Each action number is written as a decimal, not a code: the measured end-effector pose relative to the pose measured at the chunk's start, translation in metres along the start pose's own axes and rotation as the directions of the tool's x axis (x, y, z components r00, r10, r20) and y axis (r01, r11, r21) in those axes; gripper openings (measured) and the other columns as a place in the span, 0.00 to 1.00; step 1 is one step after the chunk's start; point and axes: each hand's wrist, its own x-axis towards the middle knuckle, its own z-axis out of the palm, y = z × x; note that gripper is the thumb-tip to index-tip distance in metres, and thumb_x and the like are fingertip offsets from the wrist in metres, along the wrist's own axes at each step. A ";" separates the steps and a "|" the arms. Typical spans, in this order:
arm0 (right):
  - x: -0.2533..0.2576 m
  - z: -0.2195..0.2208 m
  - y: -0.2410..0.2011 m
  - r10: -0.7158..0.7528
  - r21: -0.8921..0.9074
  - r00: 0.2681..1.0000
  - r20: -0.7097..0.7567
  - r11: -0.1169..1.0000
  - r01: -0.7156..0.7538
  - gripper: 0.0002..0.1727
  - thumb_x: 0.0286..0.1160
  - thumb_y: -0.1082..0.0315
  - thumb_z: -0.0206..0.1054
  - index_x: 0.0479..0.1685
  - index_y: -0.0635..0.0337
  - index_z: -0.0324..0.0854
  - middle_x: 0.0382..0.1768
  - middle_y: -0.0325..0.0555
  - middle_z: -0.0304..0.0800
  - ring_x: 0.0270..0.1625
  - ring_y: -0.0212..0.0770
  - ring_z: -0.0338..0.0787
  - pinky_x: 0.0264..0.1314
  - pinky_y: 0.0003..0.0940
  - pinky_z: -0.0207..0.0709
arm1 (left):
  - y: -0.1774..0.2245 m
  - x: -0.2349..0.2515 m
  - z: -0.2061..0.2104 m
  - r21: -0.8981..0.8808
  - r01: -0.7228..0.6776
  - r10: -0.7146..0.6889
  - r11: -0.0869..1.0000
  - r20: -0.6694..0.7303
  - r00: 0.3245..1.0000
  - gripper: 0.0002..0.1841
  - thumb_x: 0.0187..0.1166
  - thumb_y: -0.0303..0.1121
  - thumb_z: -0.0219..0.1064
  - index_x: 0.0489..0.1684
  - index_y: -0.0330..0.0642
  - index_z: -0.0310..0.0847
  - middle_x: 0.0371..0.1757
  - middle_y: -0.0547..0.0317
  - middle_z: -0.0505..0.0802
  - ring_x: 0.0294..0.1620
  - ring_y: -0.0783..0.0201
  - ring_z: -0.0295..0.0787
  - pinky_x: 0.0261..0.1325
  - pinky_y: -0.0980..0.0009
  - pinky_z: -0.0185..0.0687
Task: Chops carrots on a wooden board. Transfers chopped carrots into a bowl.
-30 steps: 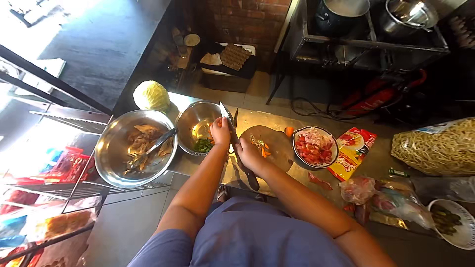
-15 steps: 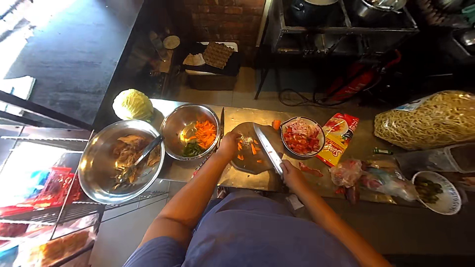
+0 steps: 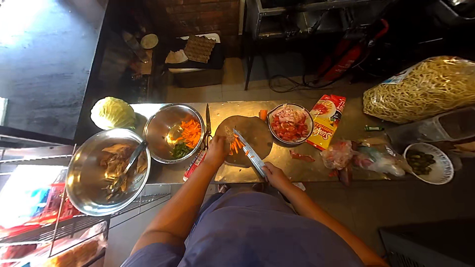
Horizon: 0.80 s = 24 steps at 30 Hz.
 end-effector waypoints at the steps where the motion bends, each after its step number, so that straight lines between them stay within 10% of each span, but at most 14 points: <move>1: 0.004 0.002 -0.002 -0.009 -0.007 1.000 0.010 1.000 0.009 0.23 0.98 0.55 0.45 0.75 0.59 0.74 0.36 0.53 0.88 0.33 0.46 0.89 0.43 0.46 0.86 | 0.001 -0.003 -0.002 0.012 0.087 -0.088 0.996 0.025 0.996 0.43 0.67 0.37 0.84 0.84 0.34 0.66 0.81 0.29 0.72 0.78 0.31 0.74 0.77 0.40 0.76; 5: 0.016 0.009 -0.014 -0.020 -0.006 0.999 0.049 1.000 0.020 0.23 0.98 0.54 0.45 0.74 0.60 0.74 0.36 0.53 0.87 0.32 0.46 0.89 0.42 0.44 0.86 | 0.001 -0.002 0.009 0.007 0.205 -0.205 0.979 0.045 0.978 0.56 0.58 0.39 0.90 0.90 0.34 0.55 0.86 0.27 0.63 0.76 0.32 0.77 0.75 0.45 0.80; 24: 0.017 0.018 -0.039 -0.011 0.157 0.986 0.168 0.988 -0.016 0.23 0.98 0.54 0.46 0.76 0.61 0.70 0.28 0.46 0.81 0.22 0.37 0.83 0.29 0.34 0.82 | 0.000 0.003 0.015 -0.313 0.085 -0.117 0.946 -0.086 0.989 0.45 0.63 0.28 0.84 0.84 0.30 0.63 0.79 0.29 0.72 0.68 0.48 0.86 0.71 0.63 0.84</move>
